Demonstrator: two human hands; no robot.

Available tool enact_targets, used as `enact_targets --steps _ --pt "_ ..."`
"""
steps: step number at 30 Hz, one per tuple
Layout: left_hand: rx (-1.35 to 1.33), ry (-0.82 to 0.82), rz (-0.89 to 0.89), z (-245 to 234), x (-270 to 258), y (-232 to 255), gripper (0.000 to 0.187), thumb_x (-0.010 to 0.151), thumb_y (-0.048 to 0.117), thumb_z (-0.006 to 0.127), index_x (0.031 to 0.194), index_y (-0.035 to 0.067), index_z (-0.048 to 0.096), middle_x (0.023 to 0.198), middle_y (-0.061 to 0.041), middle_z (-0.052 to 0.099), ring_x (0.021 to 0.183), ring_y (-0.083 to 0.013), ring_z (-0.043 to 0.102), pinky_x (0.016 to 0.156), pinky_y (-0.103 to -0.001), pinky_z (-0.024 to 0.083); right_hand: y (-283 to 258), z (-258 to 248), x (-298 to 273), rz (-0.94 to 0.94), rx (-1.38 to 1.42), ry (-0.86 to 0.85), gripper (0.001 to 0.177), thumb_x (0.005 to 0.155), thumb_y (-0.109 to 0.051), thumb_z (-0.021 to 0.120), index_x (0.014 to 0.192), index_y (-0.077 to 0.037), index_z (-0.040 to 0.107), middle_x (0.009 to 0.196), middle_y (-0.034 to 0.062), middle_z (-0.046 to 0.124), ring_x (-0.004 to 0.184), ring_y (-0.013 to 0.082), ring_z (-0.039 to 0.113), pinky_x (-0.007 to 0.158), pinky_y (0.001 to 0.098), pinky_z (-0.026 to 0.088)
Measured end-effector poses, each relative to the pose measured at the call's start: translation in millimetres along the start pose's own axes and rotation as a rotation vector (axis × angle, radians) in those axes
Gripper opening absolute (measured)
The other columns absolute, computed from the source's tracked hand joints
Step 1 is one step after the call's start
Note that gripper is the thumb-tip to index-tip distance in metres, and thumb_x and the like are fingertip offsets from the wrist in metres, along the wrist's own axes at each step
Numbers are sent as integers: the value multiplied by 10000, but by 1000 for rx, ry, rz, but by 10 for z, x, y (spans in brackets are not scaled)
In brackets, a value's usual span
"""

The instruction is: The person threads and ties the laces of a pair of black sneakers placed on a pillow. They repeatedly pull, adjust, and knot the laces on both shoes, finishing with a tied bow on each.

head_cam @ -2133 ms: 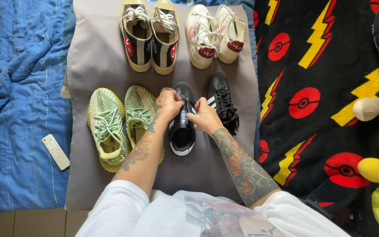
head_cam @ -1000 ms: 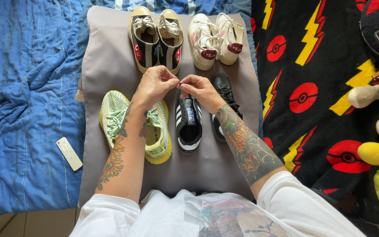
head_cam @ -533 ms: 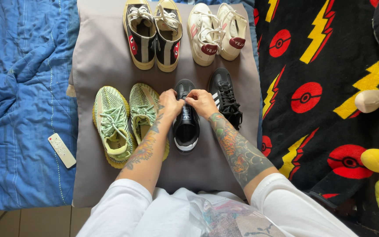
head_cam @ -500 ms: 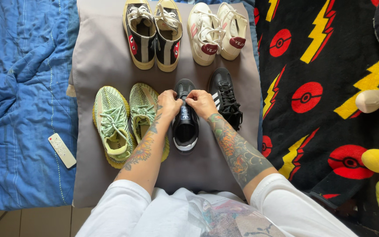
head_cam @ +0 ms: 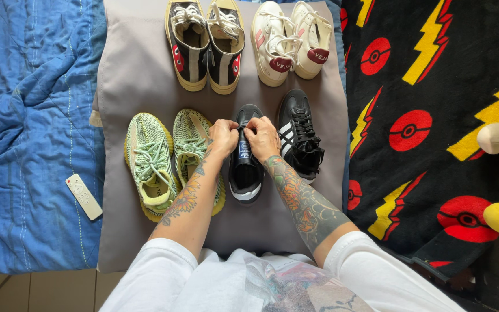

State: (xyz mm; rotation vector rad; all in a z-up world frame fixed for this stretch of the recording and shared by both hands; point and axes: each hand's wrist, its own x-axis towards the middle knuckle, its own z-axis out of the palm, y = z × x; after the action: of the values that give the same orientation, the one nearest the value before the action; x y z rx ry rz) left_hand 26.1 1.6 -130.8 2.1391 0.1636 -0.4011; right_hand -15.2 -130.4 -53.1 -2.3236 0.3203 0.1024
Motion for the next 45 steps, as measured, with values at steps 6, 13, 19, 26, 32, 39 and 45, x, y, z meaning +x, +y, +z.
enact_targets --steps 6,13,19,26,32,39,45 --pt "1 33 -9 25 -9 -17 283 856 83 615 1079 57 788 1091 -226 742 1081 -363 703 1014 -409 513 18 66 -25 -89 -15 18 92 862 -213 717 882 -123 718 950 50 649 993 280 646 831 422 509" --pt "10 36 -19 89 -10 -67 305 873 89 586 1113 68 773 1121 -218 731 1096 -371 693 1010 -421 516 29 61 151 -256 -229 -57 52 861 -172 674 867 -128 701 961 66 641 985 315 642 824 458 521" --pt "33 73 67 189 -40 -100 292 872 112 599 1102 49 768 1100 -233 728 1088 -386 683 1006 -442 504 92 106 136 -113 -138 -37 91 858 -198 701 876 -109 707 960 82 648 943 313 655 789 447 519" --pt "-134 101 -108 109 -88 -18 193 886 186 673 1019 97 782 971 -133 772 967 -296 732 913 -393 543 323 213 158 -58 31 22 138 813 -218 785 877 -103 741 925 87 675 886 280 689 796 418 537" --pt "-408 105 -184 155 -144 -52 112 888 103 724 975 44 764 846 -80 774 707 -164 685 682 -311 550 534 449 197 192 405 32 123 811 -150 777 868 -46 745 894 96 705 833 214 692 747 360 555" --pt "-577 95 -196 322 -116 -198 166 846 13 751 1011 11 770 876 -89 777 682 -116 660 632 -277 543 555 340 283 98 110 -81 168 753 -199 807 853 -71 763 863 78 720 808 220 715 738 364 553" --pt "-355 124 -194 244 -137 -127 155 861 65 766 1013 33 779 889 -66 777 746 -122 708 707 -261 549 423 410 191 -39 -48 122 105 760 -188 825 800 -94 802 900 87 715 891 296 662 761 440 508"
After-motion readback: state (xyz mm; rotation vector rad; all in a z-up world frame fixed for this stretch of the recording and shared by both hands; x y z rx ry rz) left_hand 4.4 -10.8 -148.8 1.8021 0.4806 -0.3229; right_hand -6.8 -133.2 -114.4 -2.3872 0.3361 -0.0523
